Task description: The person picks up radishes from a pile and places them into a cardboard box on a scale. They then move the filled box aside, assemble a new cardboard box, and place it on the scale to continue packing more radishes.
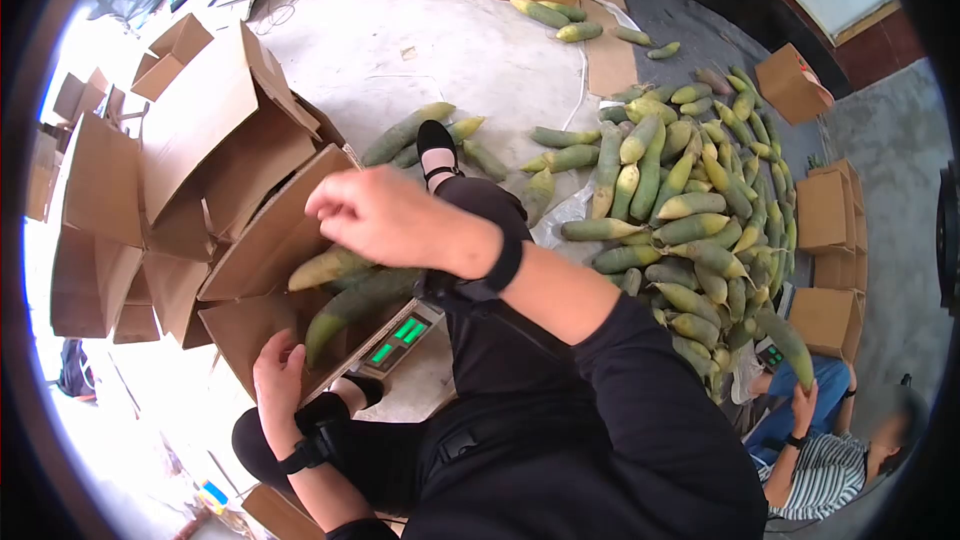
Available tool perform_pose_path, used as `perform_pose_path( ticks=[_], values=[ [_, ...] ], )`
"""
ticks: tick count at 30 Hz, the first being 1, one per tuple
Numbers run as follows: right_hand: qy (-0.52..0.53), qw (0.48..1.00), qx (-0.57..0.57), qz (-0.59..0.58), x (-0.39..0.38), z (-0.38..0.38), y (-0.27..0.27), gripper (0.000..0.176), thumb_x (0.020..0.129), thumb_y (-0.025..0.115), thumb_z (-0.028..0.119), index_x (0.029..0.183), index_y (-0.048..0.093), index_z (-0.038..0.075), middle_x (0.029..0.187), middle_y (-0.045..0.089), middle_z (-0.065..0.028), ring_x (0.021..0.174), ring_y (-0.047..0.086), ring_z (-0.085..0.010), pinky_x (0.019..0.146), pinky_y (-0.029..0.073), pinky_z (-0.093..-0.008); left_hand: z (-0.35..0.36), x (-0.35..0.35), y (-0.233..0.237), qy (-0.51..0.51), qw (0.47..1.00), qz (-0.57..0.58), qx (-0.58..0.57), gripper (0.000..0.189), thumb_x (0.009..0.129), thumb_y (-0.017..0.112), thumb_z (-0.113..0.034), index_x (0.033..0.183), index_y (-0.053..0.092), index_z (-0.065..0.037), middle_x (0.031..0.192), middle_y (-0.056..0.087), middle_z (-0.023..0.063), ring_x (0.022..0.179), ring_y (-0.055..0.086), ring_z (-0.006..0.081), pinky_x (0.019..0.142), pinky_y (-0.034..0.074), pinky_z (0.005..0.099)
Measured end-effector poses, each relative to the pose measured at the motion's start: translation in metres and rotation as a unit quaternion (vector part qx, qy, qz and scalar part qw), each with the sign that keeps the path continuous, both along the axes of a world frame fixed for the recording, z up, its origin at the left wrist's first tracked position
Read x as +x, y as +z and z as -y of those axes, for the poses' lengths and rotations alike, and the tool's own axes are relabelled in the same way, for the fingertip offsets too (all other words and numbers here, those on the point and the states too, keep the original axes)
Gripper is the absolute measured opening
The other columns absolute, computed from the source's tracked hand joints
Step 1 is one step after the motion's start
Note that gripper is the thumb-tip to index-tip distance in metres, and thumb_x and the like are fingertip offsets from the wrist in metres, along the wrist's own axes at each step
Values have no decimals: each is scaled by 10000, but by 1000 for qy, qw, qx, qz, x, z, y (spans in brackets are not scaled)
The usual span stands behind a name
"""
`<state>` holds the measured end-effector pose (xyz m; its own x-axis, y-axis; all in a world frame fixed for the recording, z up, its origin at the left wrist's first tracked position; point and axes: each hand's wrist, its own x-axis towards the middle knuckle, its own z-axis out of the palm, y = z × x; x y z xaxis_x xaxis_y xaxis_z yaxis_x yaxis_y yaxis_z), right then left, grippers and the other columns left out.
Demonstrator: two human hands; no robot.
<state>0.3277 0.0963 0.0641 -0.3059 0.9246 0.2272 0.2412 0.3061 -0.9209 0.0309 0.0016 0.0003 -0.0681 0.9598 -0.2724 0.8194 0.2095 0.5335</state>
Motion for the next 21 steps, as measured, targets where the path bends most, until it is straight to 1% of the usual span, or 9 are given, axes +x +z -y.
perform_pose_path(
  ticks=[3, 6, 7, 11, 14, 15, 17, 19, 21],
  values=[
    [-115, 993, -18, -32, 54, 6, 6, 177, 851, 589, 110, 982, 638, 0, 846, 677, -88, 773, 630, -125, 706, 499, -260, 1, 0, 6, 25, 999, 22, -5, 330, 815, 625, -105, 1122, 590, 10, 939, 659, 159, 853, 638, 229, 781, 492, 312],
    [-249, 968, -29, 15, 123, 16, -24, 164, 856, 607, 105, 972, 647, -4, 872, 660, -55, 785, 590, -89, 693, 479, -238, 0, -15, -1, 62, 989, 8, 131, 257, 864, 584, -73, 1112, 601, -7, 992, 645, 143, 873, 629, 217, 775, 490, 297],
    [-296, 954, -38, 18, 147, 22, -50, 184, 823, 588, 123, 963, 644, 16, 845, 680, -118, 732, 639, -179, 671, 495, -284, -1, -12, 6, 61, 990, 8, 131, 257, 864, 584, -73, 1112, 601, -7, 992, 645, 143, 873, 629, 217, 775, 490, 297],
    [-432, 889, -107, 107, 241, 76, -142, 199, 818, 590, 109, 984, 637, 10, 883, 677, -109, 805, 647, -197, 720, 496, -291, -3, -20, 11, 105, 960, -89, 242, 297, 868, 578, -84, 1160, 578, -30, 1103, 580, 128, 1045, 567, 265, 881, 453, 332],
    [-686, 718, -116, 40, 341, 158, -268, 193, 769, 626, 122, 904, 615, -17, 814, 642, -128, 785, 622, -250, 755, 486, -347, -4, -33, 0, 141, 932, -164, 291, 489, 864, 573, -105, 1328, 420, -73, 1246, 487, 183, 1160, 482, 325, 976, 384, 406],
    [-689, 690, -219, 21, 374, 186, -287, 238, 753, 636, 106, 934, 581, -39, 848, 628, -144, 771, 605, -274, 737, 491, -355, -3, -43, -12, 144, 931, -166, 290, 489, 864, 573, -105, 1328, 420, -73, 1246, 487, 183, 1160, 482, 325, 976, 384, 406],
    [-747, 610, -263, -38, 389, 222, -283, 308, 758, 656, 111, 988, 543, -58, 957, 610, -179, 796, 596, -299, 707, 493, -405, -3, -49, -20, 185, 947, -157, 212, 579, 853, 585, -132, 1377, 345, -75, 1288, 468, 213, 1190, 464, 346, 992, 374, 409],
    [-833, 463, -252, -170, 368, 232, -244, 383, 773, 689, 153, 1038, 517, -65, 1027, 582, -203, 831, 587, -324, 656, 491, -462, -5, -55, -24, 179, 956, -145, 184, 611, 848, 589, -143, 1389, 317, -68, 1307, 457, 221, 1200, 458, 355, 996, 370, 411],
    [-862, 368, -277, -211, 360, 236, -221, 448, 788, 706, 198, 1084, 506, -72, 1038, 574, -212, 869, 586, -345, 622, 491, -482, -4, -56, -25, 176, 963, -134, 155, 644, 842, 594, -154, 1402, 289, -62, 1326, 445, 228, 1209, 451, 364, 1000, 367, 413]
  ],
)
